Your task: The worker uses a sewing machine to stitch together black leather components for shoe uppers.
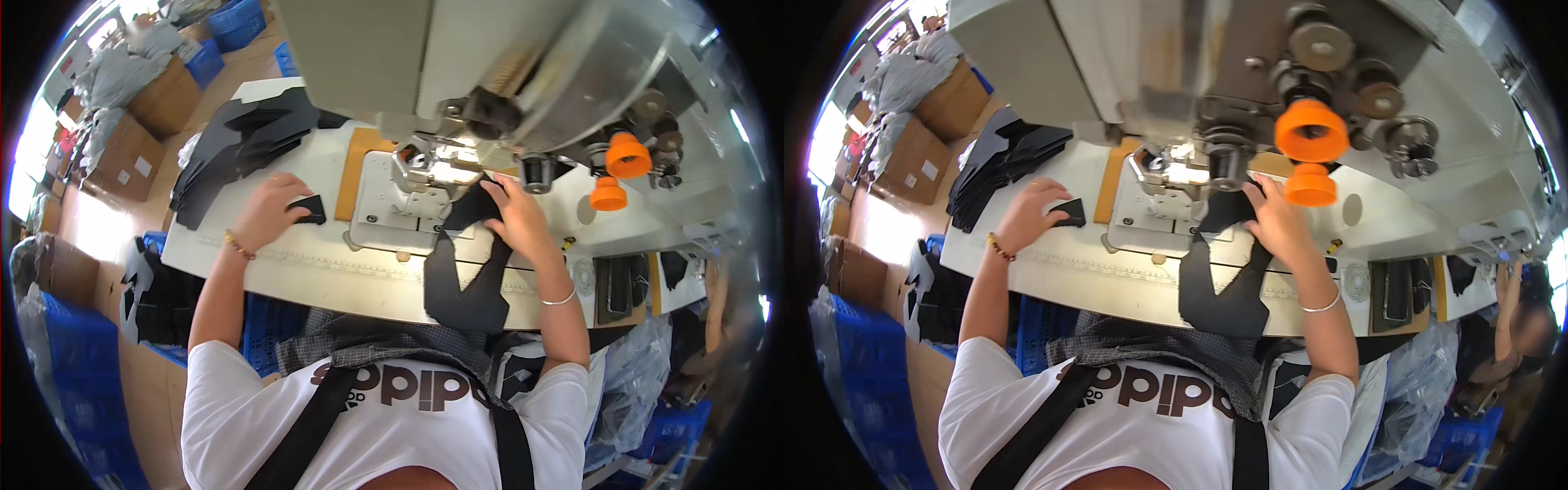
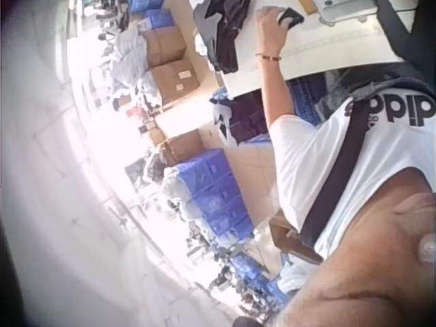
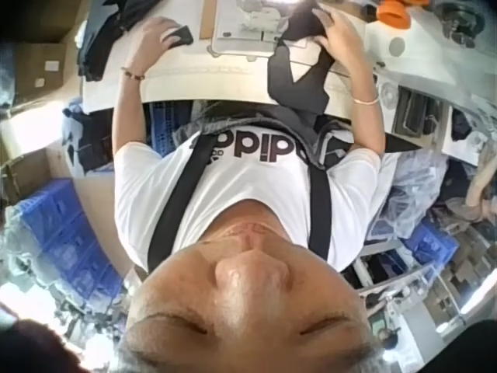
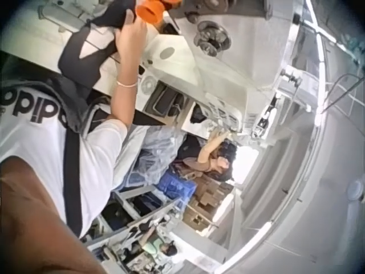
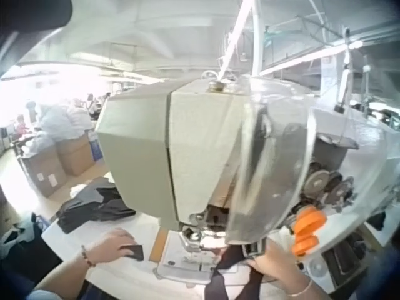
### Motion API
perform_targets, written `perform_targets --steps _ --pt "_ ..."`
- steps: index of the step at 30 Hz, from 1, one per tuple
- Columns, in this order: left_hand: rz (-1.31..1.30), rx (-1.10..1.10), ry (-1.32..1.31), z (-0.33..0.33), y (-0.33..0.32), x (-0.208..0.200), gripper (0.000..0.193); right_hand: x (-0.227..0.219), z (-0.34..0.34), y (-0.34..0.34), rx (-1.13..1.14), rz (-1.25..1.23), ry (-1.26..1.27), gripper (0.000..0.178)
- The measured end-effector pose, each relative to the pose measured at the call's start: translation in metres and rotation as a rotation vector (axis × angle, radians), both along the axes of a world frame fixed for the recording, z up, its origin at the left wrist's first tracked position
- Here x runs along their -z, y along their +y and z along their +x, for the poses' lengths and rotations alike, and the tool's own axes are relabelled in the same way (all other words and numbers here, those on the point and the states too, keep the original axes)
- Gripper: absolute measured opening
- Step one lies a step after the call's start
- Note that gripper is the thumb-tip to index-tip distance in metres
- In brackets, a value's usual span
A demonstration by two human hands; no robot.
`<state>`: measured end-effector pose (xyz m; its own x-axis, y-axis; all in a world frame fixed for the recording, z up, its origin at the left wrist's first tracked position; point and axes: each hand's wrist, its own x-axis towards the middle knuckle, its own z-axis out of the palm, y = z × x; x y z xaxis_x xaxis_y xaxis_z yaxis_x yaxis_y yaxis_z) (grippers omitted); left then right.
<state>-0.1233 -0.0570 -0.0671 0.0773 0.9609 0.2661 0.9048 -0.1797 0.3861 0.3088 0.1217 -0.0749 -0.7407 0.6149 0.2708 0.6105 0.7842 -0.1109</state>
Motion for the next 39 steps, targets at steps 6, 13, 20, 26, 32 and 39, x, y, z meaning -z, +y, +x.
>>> perform_targets --steps 6,13,20,26,32,39 --pt "-0.137 -0.021 0.023 0.018 -0.001 0.009 0.027 -0.015 -0.006 0.008 -0.083 0.161 -0.06 0.072" --pt "-0.151 0.03 -0.025 0.008 0.004 0.013 0.026 -0.038 0.014 -0.024 0.088 0.058 0.054 0.091" --pt "-0.154 0.051 -0.095 0.001 0.001 0.013 0.024 -0.031 0.044 -0.069 0.22 0.107 0.282 0.085" --pt "-0.141 0.026 -0.064 0.005 0.001 0.014 0.02 -0.016 0.044 -0.097 0.198 0.126 0.588 0.072" --pt "-0.099 0.018 0.086 0.009 0.0 0.013 0.017 -0.034 0.029 -0.114 -0.067 0.264 0.534 0.056" --pt "-0.054 -0.054 0.463 0.025 -0.003 0.026 0.019 -0.079 -0.009 -0.121 -0.321 0.457 0.356 0.032"
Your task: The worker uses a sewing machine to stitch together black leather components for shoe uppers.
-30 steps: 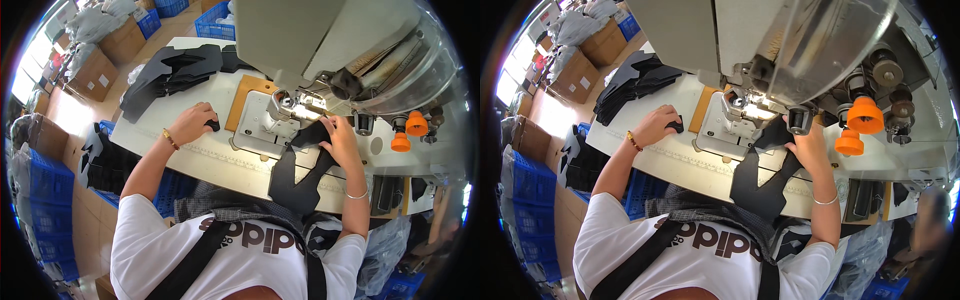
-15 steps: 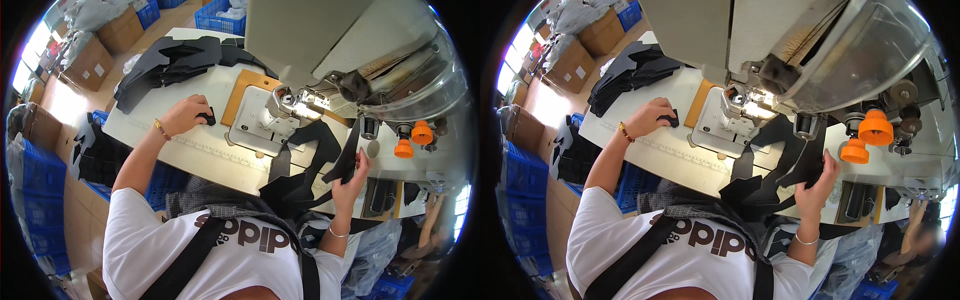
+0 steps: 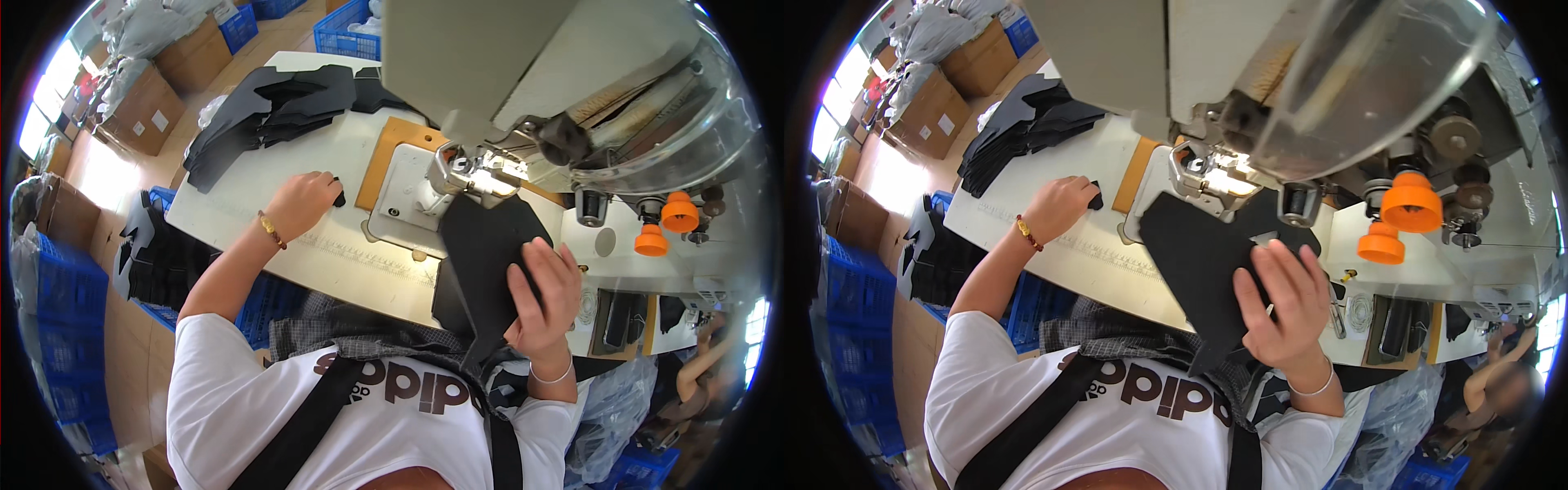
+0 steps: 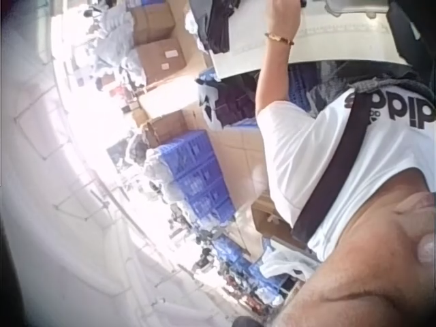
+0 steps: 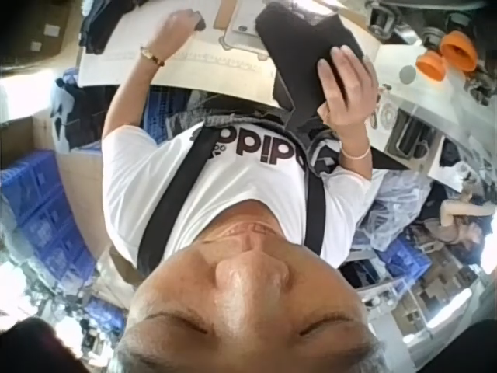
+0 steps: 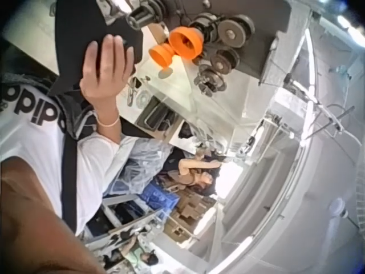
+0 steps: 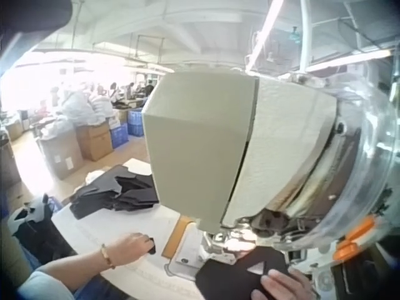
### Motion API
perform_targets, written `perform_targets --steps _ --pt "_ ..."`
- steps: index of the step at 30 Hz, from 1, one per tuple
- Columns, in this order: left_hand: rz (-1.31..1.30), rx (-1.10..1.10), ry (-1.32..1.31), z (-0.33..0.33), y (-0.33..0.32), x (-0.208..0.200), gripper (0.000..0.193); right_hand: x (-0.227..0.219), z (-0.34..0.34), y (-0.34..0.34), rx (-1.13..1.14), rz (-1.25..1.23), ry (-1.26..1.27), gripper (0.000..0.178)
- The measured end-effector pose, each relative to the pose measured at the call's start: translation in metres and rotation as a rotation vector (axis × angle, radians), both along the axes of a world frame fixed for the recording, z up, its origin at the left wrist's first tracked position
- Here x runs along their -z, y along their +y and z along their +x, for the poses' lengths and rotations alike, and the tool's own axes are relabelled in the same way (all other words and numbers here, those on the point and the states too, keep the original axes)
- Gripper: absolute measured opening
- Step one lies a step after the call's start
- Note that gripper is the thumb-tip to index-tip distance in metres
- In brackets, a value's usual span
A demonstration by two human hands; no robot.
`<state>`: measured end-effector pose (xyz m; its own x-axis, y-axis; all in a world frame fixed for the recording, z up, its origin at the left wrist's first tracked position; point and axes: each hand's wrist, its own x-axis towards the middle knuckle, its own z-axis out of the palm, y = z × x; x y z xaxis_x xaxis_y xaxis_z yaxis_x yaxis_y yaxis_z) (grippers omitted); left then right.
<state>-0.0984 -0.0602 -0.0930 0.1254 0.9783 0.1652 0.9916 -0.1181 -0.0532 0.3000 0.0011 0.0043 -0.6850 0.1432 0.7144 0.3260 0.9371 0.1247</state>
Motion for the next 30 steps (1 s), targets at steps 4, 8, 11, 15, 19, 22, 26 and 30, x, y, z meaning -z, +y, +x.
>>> perform_targets --steps 4,8,11,15,19,22,26,30 --pt "0.1 0.031 -0.052 -0.002 0.002 0.005 0.015 -0.019 -0.019 0.002 -0.141 -0.014 -0.029 0.026" --pt "0.09 0.032 -0.154 -0.007 0.004 0.006 0.026 -0.029 -0.031 0.013 -0.105 0.033 -0.131 0.032" --pt "0.157 -0.034 -0.269 -0.008 0.014 -0.01 0.018 -0.028 -0.038 0.025 -0.077 0.056 -0.132 0.039" --pt "0.59 -0.009 -0.413 0.011 0.027 -0.061 0.016 -0.025 -0.039 0.033 0.059 0.001 -0.243 0.043" --pt "0.887 0.128 -0.347 0.061 0.018 -0.112 0.02 -0.021 -0.038 0.036 0.074 0.017 -0.222 0.038" --pt "0.93 0.411 -0.145 0.099 0.023 -0.129 0.023 -0.02 -0.033 0.035 0.029 -0.008 -0.151 0.039" --pt "0.823 0.577 -0.162 0.128 0.037 -0.121 0.028 -0.017 -0.028 0.035 0.081 -0.024 -0.1 0.04" --pt "0.634 0.562 -0.207 0.127 0.037 -0.113 0.032 -0.014 -0.028 0.039 0.172 0.188 -0.229 0.036"
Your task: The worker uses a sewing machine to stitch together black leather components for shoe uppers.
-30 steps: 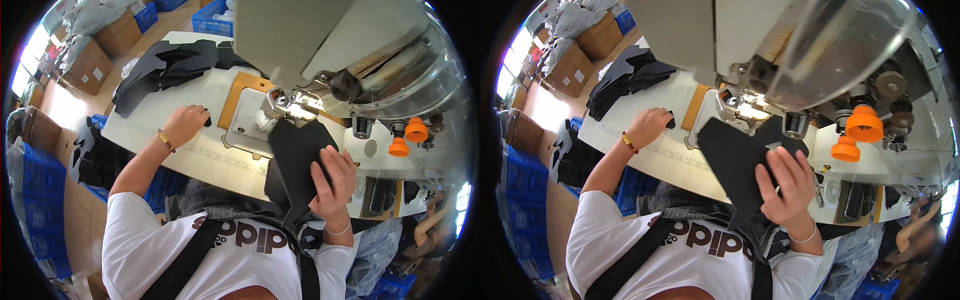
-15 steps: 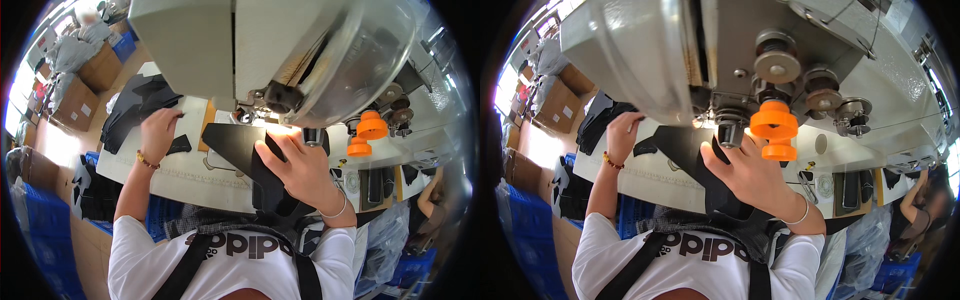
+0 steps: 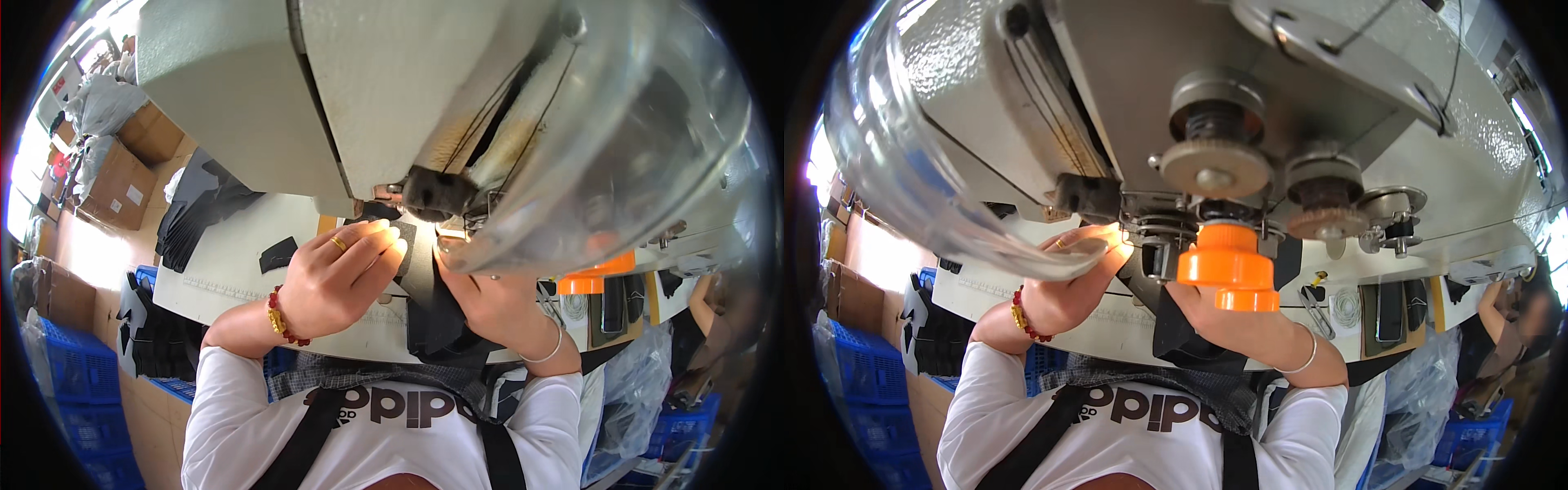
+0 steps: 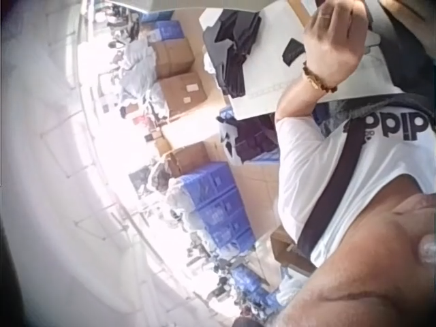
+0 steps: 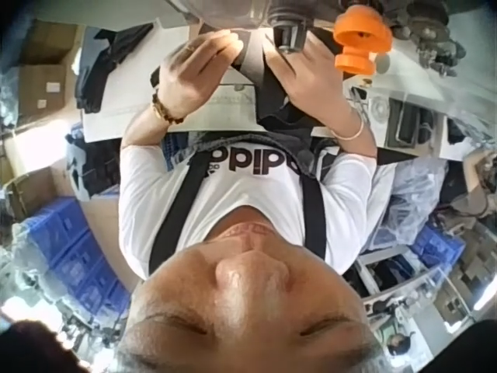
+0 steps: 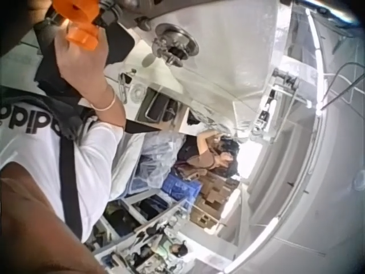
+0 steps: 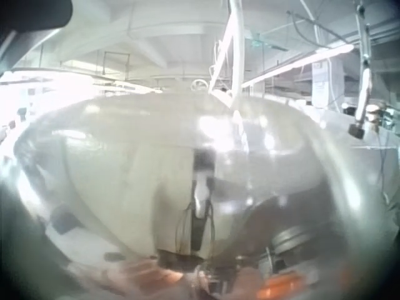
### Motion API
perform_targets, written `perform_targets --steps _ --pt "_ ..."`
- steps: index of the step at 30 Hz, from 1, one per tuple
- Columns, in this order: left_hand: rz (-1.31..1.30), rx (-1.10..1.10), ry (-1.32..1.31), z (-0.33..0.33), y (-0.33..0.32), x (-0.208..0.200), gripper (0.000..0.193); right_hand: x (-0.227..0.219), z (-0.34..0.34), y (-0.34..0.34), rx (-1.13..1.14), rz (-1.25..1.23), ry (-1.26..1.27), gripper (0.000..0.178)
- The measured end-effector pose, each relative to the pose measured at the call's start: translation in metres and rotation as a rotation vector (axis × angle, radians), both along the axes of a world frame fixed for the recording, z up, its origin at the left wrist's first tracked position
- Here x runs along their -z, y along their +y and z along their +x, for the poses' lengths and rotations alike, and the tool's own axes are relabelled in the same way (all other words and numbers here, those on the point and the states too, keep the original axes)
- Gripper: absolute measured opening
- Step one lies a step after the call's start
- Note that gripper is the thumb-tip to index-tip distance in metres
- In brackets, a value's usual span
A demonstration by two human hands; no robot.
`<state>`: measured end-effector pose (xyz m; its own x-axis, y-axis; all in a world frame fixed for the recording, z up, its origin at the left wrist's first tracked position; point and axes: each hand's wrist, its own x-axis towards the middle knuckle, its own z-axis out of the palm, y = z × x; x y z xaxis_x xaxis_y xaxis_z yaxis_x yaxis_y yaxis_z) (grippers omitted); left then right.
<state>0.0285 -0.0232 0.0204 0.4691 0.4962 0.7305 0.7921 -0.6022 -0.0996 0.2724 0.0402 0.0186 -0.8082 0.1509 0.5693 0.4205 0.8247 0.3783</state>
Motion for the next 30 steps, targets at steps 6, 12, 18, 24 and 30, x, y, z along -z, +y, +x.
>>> perform_targets --steps 6,12,18,24,30 --pt "-0.167 -0.023 -0.002 -0.002 -0.014 -0.009 0.042 -0.001 -0.006 0.002 -0.097 -0.071 0.036 0.03" --pt "-0.188 -0.007 0.002 -0.001 -0.021 -0.016 0.036 -0.006 -0.01 0.0 -0.146 -0.071 0.08 0.026" --pt "-0.102 -0.057 0.056 0.004 -0.023 -0.008 0.034 -0.008 -0.013 -0.004 -0.154 -0.111 0.079 0.026" --pt "-0.08 -0.094 0.063 0.007 -0.024 -0.005 0.034 -0.008 -0.013 -0.004 -0.186 -0.078 0.09 0.023" --pt "-0.061 -0.109 0.067 0.007 -0.02 0.001 0.034 -0.007 -0.017 -0.009 -0.167 -0.188 0.126 0.02"
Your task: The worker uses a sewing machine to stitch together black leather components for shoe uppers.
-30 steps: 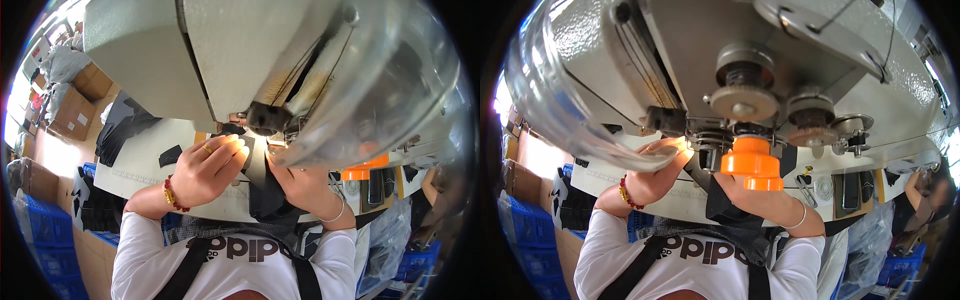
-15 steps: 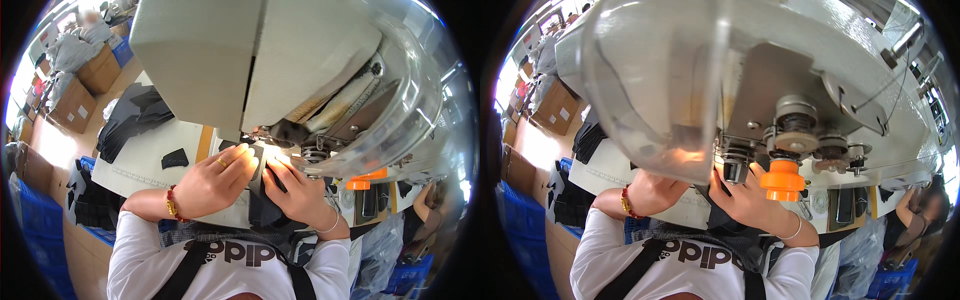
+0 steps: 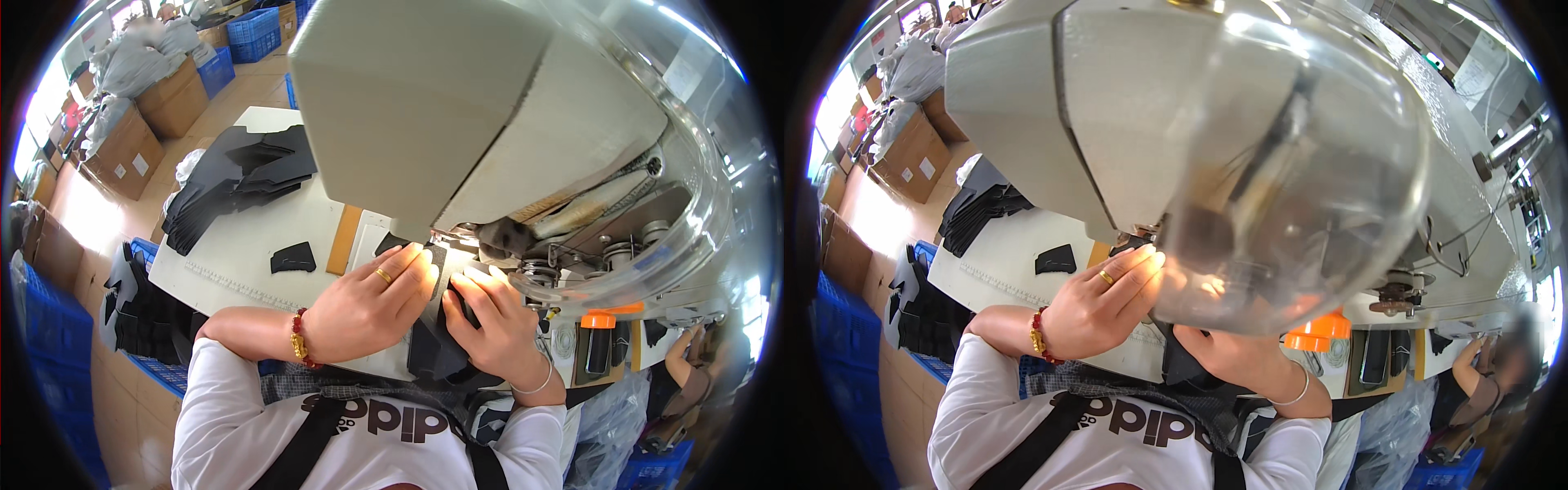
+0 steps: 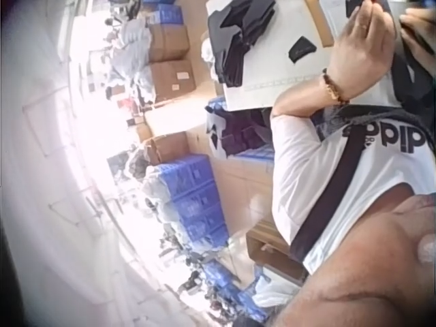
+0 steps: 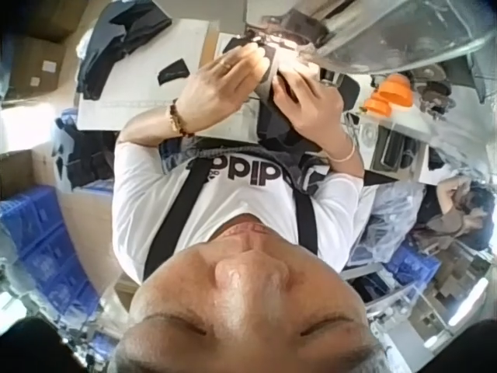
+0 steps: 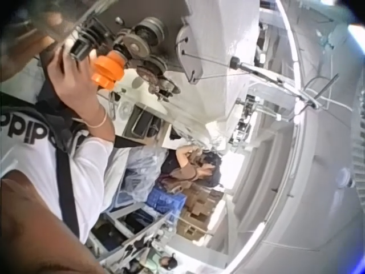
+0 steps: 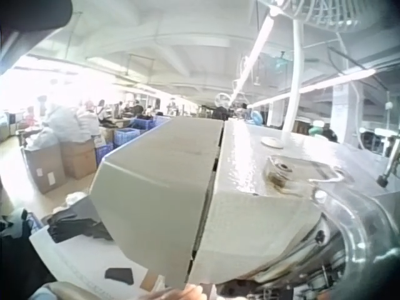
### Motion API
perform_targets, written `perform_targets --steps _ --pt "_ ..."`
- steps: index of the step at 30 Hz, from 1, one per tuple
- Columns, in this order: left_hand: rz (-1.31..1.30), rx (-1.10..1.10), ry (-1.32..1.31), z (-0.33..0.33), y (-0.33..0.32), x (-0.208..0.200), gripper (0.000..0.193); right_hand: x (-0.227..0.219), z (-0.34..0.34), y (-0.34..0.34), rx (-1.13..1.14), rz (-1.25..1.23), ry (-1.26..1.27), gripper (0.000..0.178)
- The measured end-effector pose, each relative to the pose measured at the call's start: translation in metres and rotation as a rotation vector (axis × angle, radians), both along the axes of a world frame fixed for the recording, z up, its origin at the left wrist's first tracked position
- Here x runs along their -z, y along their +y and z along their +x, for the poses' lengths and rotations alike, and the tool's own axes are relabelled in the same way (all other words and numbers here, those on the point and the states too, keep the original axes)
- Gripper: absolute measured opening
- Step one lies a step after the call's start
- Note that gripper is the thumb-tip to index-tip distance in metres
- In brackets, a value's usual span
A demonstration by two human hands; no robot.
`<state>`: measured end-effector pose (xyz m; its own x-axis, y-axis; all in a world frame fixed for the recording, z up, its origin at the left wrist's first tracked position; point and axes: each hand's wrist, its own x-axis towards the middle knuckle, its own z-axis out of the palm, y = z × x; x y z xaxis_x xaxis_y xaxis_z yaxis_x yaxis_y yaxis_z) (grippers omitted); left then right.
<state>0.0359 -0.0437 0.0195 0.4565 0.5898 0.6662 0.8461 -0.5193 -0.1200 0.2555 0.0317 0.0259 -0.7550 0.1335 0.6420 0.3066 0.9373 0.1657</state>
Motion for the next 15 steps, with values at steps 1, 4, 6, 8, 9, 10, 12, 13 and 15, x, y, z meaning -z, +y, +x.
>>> perform_targets --steps 1,4,6,8,9,10,12,13,15 --pt "0.003 -0.006 0.007 0.0003 0.0008 0.0009 0.034 -0.0003 0.0001 -0.0004 0.007 -0.023 0.01 0.02" --pt "0.012 0.008 -0.028 0.0006 0.0016 0.0025 0.039 -0.0016 0.0014 -0.0004 -0.004 -0.078 -0.03 0.019" --pt "0.005 0.002 -0.029 0.0001 0.0012 0.0027 0.04 -0.0021 0.0018 0.0013 -0.029 0.007 -0.034 0.02" --pt "0.003 -0.003 -0.027 -0.0004 0.0011 0.0026 0.041 -0.0021 0.002 0.0028 -0.047 0.042 -0.029 0.021" --pt "0.004 -0.005 -0.026 -0.0007 0.0011 0.0025 0.041 -0.0019 0.0019 0.0029 -0.049 0.04 -0.029 0.021" --pt "0.003 -0.006 -0.025 -0.0009 0.0011 0.0024 0.041 -0.0016 0.002 0.003 -0.052 0.03 -0.026 0.021" --pt "-0.002 -0.005 -0.03 -0.0008 0.0012 0.0024 0.041 -0.0009 0.0017 0.0031 -0.049 0.047 -0.025 0.022" --pt "-0.004 -0.004 -0.032 -0.0009 0.0014 0.0024 0.041 -0.0007 0.0018 0.0031 -0.049 0.052 -0.022 0.022" --pt "-0.007 0.001 -0.037 -0.0007 0.0018 0.0025 0.04 -0.0007 0.0025 0.003 -0.042 0.059 -0.027 0.022"
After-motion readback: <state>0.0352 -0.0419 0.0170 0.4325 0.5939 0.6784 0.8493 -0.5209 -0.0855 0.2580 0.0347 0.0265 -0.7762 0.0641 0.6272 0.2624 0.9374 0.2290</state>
